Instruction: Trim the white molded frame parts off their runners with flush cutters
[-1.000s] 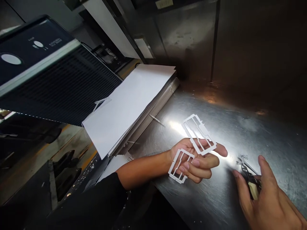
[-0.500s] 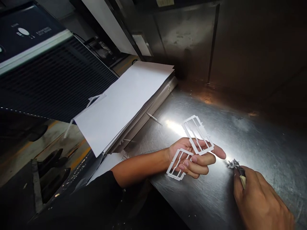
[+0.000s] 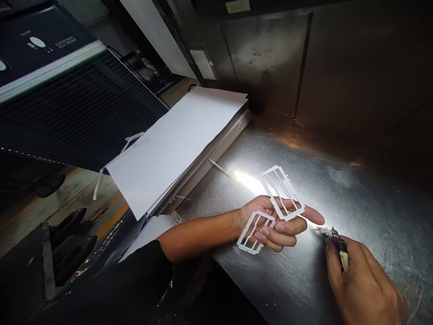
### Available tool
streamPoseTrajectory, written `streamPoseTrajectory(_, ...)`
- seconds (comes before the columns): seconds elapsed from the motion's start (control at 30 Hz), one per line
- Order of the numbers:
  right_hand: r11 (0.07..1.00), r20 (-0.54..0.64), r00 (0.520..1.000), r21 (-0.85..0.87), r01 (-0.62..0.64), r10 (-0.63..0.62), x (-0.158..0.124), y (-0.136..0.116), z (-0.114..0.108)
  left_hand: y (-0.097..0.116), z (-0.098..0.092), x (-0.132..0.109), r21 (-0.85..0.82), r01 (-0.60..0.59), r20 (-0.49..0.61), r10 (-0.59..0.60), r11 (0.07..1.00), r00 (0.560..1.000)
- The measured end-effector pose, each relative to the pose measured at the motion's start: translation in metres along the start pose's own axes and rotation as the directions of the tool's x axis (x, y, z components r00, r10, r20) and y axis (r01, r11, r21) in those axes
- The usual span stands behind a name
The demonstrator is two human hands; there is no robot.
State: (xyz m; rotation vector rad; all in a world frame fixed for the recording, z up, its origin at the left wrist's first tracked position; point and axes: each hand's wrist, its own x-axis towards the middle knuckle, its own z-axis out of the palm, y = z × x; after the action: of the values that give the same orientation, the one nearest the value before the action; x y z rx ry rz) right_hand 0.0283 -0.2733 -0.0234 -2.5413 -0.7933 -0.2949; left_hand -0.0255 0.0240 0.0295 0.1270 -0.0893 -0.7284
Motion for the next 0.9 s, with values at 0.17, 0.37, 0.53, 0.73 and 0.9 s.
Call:
streamPoseTrajectory(0.17,0.998,-0.022,0.998,0.002,0.058,-0.058,0.004,-0.001,-0.005,0.001,0.001,0.001,0.018,0.001,0.021,-0.001,1.0,1.0)
streamPoseTrajectory(0.37,0.997,0.053,0.997,0.053,-0.059,0.056,0.006,-0.017,-0.019,0.001,0.003,0.002,0.046,0.006,0.017,-0.006,0.999,1.0)
streamPoseTrajectory(0.53,0.992,0.049,0.993,0.054,-0.114,0.112,0.001,-0.017,-0.018,0.001,0.003,0.002,0.057,0.021,-0.012,-0.021,0.998,1.0)
streamPoseTrajectory(0.73,0.996,0.01,0.997,0.054,-0.077,0.076,0.003,-0.021,-0.018,0.001,0.001,0.002,0.018,0.02,-0.002,-0.019,1.0,1.0)
streamPoseTrajectory(0.9,0.995,-0.017,0.996,0.025,-0.092,0.092,0.006,-0.024,-0.02,-0.001,0.006,0.0,0.027,-0.001,-0.037,0.002,1.0,0.999)
